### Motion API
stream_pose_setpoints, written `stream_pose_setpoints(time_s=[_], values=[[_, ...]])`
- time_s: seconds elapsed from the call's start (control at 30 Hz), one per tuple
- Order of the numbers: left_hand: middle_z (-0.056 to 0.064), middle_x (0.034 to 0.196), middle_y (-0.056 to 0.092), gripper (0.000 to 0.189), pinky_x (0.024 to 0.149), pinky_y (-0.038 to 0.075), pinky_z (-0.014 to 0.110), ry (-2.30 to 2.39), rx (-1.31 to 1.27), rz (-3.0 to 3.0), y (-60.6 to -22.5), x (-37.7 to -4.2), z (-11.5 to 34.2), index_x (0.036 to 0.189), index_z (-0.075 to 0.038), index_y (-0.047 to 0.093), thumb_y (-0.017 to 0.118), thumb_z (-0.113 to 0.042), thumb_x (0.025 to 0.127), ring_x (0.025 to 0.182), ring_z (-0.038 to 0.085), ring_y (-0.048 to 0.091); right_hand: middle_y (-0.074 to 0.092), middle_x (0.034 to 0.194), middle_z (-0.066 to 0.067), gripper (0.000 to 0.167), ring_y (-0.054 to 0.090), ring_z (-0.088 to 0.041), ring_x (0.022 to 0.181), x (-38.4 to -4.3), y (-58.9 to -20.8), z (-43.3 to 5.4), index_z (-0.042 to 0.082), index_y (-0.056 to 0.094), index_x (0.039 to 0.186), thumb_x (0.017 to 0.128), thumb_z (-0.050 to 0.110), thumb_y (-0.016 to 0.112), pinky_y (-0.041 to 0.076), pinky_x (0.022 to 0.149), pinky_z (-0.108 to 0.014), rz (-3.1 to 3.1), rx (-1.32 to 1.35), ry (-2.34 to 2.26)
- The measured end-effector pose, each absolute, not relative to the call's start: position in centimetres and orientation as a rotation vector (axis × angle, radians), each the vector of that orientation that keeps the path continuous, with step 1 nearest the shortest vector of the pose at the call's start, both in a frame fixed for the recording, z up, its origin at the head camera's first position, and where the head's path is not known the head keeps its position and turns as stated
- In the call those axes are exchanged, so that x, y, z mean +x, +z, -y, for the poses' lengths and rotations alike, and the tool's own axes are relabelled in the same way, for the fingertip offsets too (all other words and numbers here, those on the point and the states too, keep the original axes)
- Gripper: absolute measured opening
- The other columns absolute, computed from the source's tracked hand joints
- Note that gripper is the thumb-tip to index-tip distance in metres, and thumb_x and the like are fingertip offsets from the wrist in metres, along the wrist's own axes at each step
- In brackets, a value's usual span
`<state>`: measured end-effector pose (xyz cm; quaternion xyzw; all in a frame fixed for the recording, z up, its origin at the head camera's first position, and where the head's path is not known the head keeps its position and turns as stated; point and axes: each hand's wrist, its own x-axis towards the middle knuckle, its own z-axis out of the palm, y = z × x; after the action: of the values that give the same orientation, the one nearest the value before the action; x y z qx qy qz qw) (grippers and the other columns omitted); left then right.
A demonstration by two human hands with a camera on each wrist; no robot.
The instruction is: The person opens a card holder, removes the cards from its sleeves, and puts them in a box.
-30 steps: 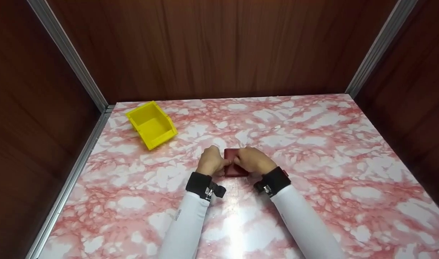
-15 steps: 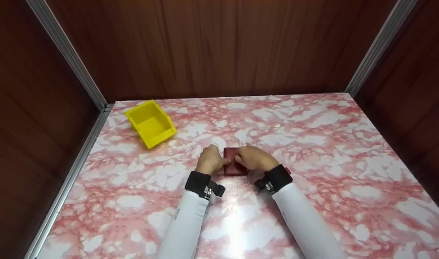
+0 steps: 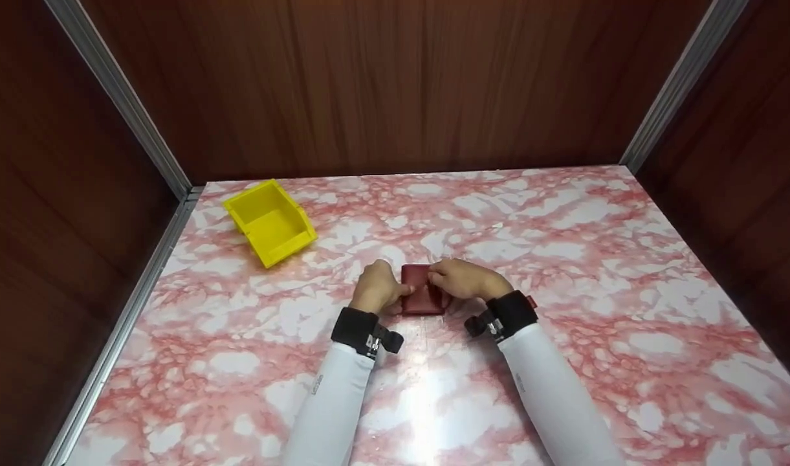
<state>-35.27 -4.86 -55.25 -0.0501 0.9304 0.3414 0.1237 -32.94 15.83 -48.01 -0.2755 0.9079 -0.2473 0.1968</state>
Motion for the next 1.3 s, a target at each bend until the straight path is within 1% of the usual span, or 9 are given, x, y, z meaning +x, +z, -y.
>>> stream_pose_setpoints(time_s=[0.1, 0.23, 0.33, 0.53, 0.73, 0.87, 1.03, 1.17, 1.3], values=[[0.007, 0.080, 0.077, 0.042, 0.058, 0.060, 0.026, 0.976, -0.160, -2.709, -55.4, -35.3, 4.8, 0.097, -0.008, 0.071, 0.094, -0.040, 0.084, 0.054, 0.014, 0.074, 0.074, 0.080, -0.012, 0.033, 0.073, -0.018, 0.066, -33.2, -48.0, -16.5, 0.003, 0.069, 0.100, 0.114, 0.020, 0.045, 0.059, 0.068, -0.028, -2.500, -0.729, -0.743], [0.006, 0.077, 0.077, 0.041, 0.061, 0.060, 0.027, 0.965, -0.166, -2.711, -55.5, -35.2, 4.8, 0.095, -0.008, 0.073, 0.094, -0.041, 0.084, 0.055, 0.015, 0.073, 0.064, 0.075, -0.003, 0.033, 0.061, -0.011, 0.066, -33.2, -47.3, -17.1, 0.003, 0.069, 0.094, 0.111, 0.022, 0.049, 0.048, 0.066, -0.024, -2.545, -0.705, -0.686], [0.006, 0.075, 0.076, 0.041, 0.063, 0.061, 0.029, 0.982, -0.152, -2.720, -55.0, -34.8, 4.7, 0.092, -0.007, 0.073, 0.094, -0.041, 0.084, 0.055, 0.017, 0.073, 0.062, 0.077, -0.001, 0.025, 0.056, -0.012, 0.066, -33.1, -46.5, -17.8, 0.005, 0.066, 0.091, 0.105, 0.021, 0.055, 0.045, 0.063, -0.025, -2.605, -0.621, -0.662], [0.006, 0.074, 0.075, 0.041, 0.069, 0.062, 0.031, 0.988, -0.149, -2.736, -54.5, -34.5, 4.8, 0.091, -0.007, 0.074, 0.095, -0.041, 0.084, 0.058, 0.018, 0.074, 0.067, 0.082, -0.005, 0.009, 0.058, -0.015, 0.066, -32.9, -45.7, -19.0, 0.005, 0.065, 0.094, 0.098, 0.013, 0.063, 0.046, 0.060, -0.026, -2.695, -0.469, -0.593], [0.008, 0.084, 0.077, 0.044, 0.078, 0.063, 0.033, 0.929, -0.156, -2.751, -54.5, -34.7, 4.8, 0.093, -0.007, 0.073, 0.093, -0.044, 0.085, 0.068, 0.020, 0.076, 0.071, 0.085, -0.007, 0.008, 0.059, -0.017, 0.071, -33.0, -46.1, -18.8, 0.004, 0.069, 0.091, 0.093, 0.011, 0.073, 0.045, 0.061, -0.027, -2.744, -0.416, -0.488], [0.006, 0.084, 0.075, 0.043, 0.075, 0.062, 0.031, 0.916, -0.154, -2.784, -54.9, -34.9, 4.8, 0.091, -0.009, 0.071, 0.093, -0.045, 0.085, 0.069, 0.019, 0.074, 0.070, 0.080, -0.005, 0.013, 0.059, -0.016, 0.067, -33.0, -46.4, -18.2, 0.005, 0.071, 0.085, 0.092, 0.014, 0.077, 0.045, 0.059, -0.027, -2.738, -0.383, -0.470], [0.006, 0.086, 0.075, 0.044, 0.075, 0.061, 0.032, 0.916, -0.139, -2.810, -55.2, -35.0, 4.7, 0.091, -0.009, 0.072, 0.094, -0.046, 0.083, 0.070, 0.019, 0.073, 0.069, 0.073, -0.002, 0.015, 0.060, -0.014, 0.062, -33.1, -46.7, -18.4, 0.004, 0.072, 0.089, 0.100, 0.015, 0.070, 0.048, 0.058, -0.025, -2.636, -0.374, -0.489], [0.008, 0.084, 0.077, 0.043, 0.070, 0.062, 0.029, 0.940, -0.133, -2.776, -55.4, -35.2, 4.7, 0.092, -0.008, 0.072, 0.094, -0.044, 0.084, 0.062, 0.016, 0.074, 0.064, 0.074, 0.002, 0.022, 0.058, -0.012, 0.066, -33.3, -47.1, -19.1, 0.006, 0.070, 0.091, 0.105, 0.024, 0.067, 0.046, 0.060, -0.024, -2.573, -0.389, -0.515], [0.011, 0.083, 0.078, 0.042, 0.062, 0.061, 0.025, 0.963, -0.125, -2.747, -55.3, -35.2, 4.6, 0.092, -0.007, 0.072, 0.094, -0.043, 0.085, 0.052, 0.013, 0.073, 0.066, 0.075, 0.000, 0.027, 0.058, -0.014, 0.068, -33.3, -47.2, -18.9, 0.006, 0.072, 0.087, 0.103, 0.028, 0.069, 0.045, 0.062, -0.026, -2.606, -0.379, -0.487]])
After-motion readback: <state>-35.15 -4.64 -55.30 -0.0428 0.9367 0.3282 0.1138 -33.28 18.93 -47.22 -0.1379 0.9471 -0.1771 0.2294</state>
